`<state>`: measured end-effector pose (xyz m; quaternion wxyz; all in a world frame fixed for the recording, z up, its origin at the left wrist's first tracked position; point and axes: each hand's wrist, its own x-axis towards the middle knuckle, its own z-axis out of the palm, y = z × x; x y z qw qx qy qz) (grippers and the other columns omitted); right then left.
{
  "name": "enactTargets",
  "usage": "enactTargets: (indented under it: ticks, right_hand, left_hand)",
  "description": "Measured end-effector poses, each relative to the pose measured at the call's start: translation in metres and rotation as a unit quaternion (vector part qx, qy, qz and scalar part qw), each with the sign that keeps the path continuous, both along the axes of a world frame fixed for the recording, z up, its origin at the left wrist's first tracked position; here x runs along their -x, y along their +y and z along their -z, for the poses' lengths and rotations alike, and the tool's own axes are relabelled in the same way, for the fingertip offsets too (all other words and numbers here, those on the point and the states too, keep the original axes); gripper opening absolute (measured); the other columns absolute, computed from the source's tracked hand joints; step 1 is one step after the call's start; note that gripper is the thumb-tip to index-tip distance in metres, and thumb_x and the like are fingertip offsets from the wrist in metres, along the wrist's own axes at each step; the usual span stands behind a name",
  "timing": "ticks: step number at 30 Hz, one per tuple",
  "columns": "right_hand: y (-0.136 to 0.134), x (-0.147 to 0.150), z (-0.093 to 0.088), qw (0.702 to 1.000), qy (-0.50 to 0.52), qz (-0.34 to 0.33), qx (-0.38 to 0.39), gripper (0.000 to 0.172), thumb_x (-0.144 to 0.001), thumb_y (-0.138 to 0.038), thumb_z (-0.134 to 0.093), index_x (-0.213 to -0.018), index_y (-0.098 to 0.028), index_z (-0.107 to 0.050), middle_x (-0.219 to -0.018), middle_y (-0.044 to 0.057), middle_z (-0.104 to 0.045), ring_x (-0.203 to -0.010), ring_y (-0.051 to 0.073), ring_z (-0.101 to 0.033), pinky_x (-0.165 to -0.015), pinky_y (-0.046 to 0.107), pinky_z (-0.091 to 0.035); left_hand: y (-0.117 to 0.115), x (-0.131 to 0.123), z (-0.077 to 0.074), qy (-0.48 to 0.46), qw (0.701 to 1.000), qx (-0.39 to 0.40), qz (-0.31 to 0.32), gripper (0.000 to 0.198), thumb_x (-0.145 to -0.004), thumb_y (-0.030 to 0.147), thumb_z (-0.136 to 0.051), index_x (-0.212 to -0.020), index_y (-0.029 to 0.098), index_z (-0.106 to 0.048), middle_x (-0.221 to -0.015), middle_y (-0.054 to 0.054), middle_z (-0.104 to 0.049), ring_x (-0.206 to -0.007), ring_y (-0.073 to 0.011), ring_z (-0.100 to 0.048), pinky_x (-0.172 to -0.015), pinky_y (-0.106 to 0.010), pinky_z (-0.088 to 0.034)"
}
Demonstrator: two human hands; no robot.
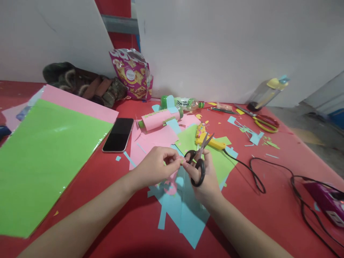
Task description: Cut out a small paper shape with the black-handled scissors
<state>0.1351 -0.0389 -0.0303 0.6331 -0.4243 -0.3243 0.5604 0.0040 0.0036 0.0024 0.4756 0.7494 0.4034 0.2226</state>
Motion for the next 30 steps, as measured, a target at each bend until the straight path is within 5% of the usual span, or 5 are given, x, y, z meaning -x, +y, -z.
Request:
enactTargets:
  ticks: [17,30]
  right_hand:
    - [-0.002,0.0,-0.005,0.999,-0.035,0.028,-0.011,0.037,-0.061,-0.014,-0.066,-0.075,-0.025,-0.034,-0.068,-0.008,-0.05,-0.062,0.009,-0.052,-0.061,0.023,-0.042]
    - [-0.002,0.001,-0.005,0.998,-0.05,0.021,-0.019,0.037,-0.061,-0.018,-0.067,-0.076,-0.025,-0.033,-0.069,-0.008,-0.049,-0.064,0.01,-0.053,-0.064,0.026,-0.044]
  left_hand:
    - [-0.004,-0.005,-0.001,-0.002,0.997,0.069,0.017,0.022,-0.074,0.02,-0.042,-0.053,0.014,-0.045,-0.048,0.005,-0.044,-0.034,-0.0029,-0.037,-0.036,-0.015,-0.032]
    - [0.006,0.002,-0.006,0.01,0.995,0.082,0.052,0.025,-0.077,0.027,-0.039,-0.058,0.014,-0.051,-0.051,0.002,-0.046,-0.048,-0.0079,-0.044,-0.046,-0.018,-0.035]
